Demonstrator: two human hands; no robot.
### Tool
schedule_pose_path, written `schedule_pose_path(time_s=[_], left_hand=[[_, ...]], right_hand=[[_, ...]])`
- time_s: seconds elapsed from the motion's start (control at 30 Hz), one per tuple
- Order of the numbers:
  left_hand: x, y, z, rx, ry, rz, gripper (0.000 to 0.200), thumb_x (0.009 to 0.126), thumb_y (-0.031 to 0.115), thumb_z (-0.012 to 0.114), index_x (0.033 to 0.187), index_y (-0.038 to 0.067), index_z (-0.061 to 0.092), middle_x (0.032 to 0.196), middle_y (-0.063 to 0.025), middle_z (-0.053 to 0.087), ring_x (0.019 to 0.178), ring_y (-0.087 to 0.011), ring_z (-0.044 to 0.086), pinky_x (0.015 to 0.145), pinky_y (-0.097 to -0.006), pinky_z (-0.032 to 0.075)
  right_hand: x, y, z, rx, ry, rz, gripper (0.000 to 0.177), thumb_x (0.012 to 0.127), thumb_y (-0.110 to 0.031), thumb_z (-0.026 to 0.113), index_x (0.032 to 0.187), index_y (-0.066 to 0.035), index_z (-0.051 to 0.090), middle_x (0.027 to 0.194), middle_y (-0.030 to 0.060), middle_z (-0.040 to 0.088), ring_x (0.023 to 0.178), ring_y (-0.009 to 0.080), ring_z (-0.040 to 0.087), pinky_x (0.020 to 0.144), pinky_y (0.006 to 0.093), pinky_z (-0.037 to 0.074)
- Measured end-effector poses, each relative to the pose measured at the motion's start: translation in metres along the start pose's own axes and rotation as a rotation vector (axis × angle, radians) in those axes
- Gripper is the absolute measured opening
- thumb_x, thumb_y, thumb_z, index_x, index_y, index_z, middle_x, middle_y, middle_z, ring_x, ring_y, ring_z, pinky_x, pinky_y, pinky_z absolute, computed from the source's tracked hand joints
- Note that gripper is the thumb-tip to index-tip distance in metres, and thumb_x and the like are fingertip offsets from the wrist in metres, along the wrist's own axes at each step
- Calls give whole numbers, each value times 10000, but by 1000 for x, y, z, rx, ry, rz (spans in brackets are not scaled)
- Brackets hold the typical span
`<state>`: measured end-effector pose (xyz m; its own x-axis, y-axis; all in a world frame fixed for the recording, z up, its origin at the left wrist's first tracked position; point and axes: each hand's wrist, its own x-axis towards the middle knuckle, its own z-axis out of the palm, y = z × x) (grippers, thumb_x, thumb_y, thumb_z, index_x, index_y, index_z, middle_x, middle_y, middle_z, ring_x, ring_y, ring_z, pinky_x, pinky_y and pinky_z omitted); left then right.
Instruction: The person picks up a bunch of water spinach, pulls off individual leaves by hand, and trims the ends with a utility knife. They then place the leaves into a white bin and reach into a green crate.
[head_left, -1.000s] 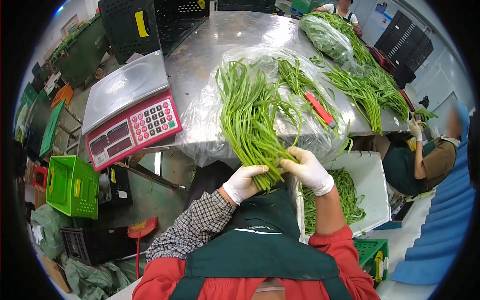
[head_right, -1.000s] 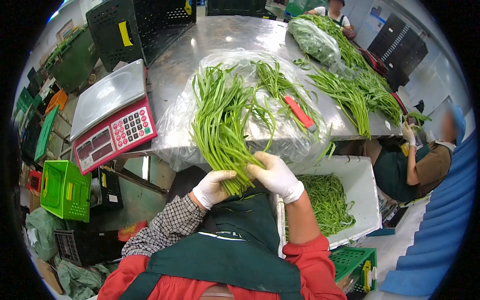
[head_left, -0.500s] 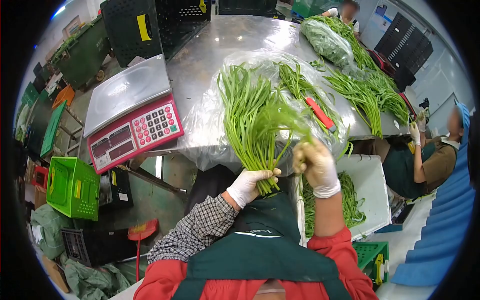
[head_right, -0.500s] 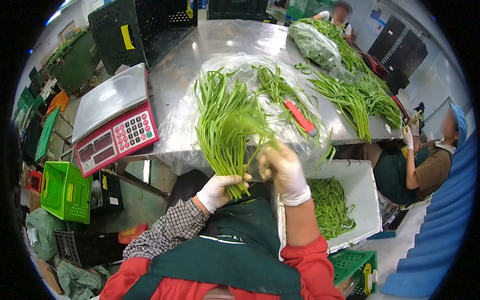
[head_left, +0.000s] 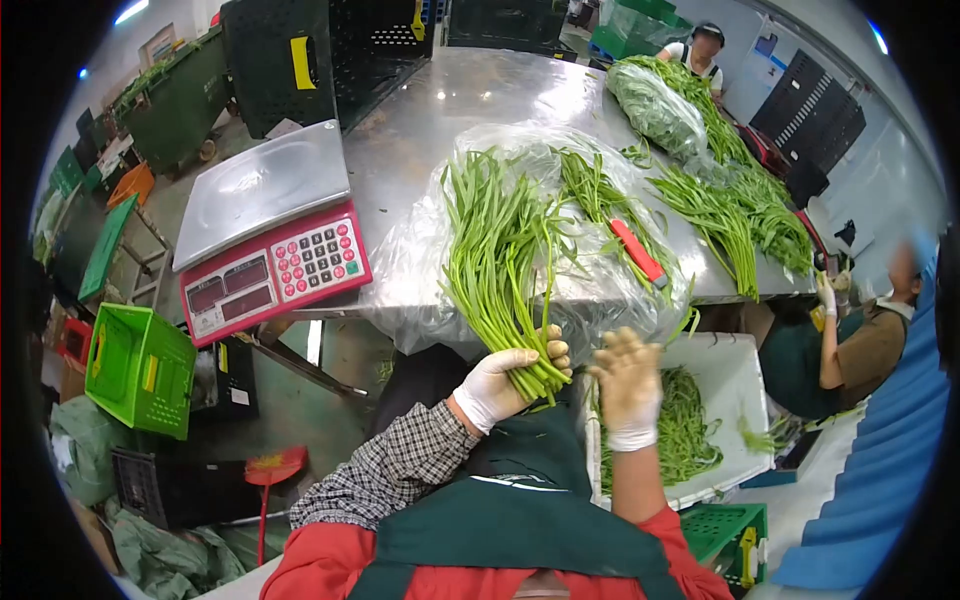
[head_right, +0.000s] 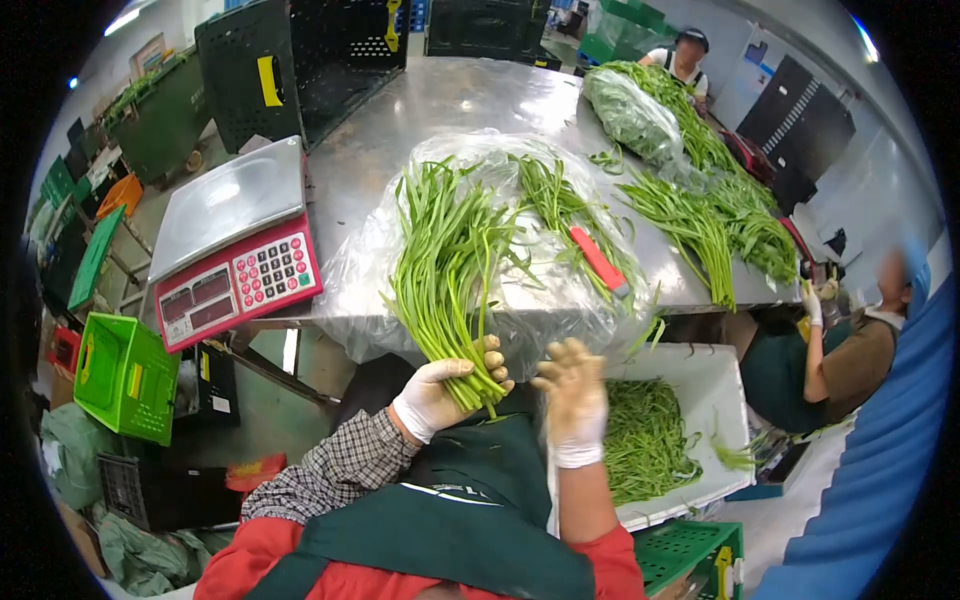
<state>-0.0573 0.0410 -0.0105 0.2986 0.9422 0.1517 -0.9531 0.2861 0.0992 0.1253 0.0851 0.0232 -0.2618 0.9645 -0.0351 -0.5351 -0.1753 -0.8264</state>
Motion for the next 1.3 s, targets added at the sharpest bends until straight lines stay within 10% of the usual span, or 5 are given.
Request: schedule_pose_path(time_s=[0.23, 0.67, 0.87, 1.13, 1.3], left_hand=[[1, -6, 14, -46, 35, 35, 444, 766, -19, 508, 1201, 12, 426, 1095, -146, 565, 1047, -304, 521, 965, -431, 380], [-3, -17, 10, 259, 210, 152, 218, 838, 67, 538, 1051, 24, 512, 943, -85, 608, 880, -183, 592, 815, -310, 476], [-4, 0, 65, 953, 277, 500, 149, 807, 25, 571, 944, -14, 527, 810, -80, 601, 751, -153, 579, 713, -269, 463], [-24, 1, 37, 1609, 381, 497, 176, 794, 46, 565, 965, 1, 568, 794, -59, 612, 703, -160, 594, 665, -289, 480], [-35, -2, 24, 2529, 371, 63, 313, 729, 240, 579, 959, 31, 538, 708, -179, 615, 654, -366, 606, 587, -425, 495]], right_hand=[[-8, 53, 50, -25, -18, -130, 592, 928, -469, 331, 1290, 0, 313, 1213, 153, 412, 1074, 232, 447, 949, 351, 356], [9, 70, 55, -306, -4, -383, 487, 935, -328, 406, 1262, 26, 340, 1191, 142, 416, 1039, 203, 449, 857, 319, 440], [3, 66, 54, -463, -144, -478, 571, 926, -406, 388, 1279, 37, 320, 1198, 150, 410, 1039, 212, 465, 908, 333, 380], [-16, 57, 61, -658, -381, -288, 786, 740, -405, 691, 1292, 12, 316, 1198, 164, 431, 1107, 261, 444, 947, 334, 356], [-15, 98, 49, -114, -83, 296, 327, 782, -264, 671, 987, -17, 607, 925, 35, 614, 846, 131, 561, 779, 254, 430]])
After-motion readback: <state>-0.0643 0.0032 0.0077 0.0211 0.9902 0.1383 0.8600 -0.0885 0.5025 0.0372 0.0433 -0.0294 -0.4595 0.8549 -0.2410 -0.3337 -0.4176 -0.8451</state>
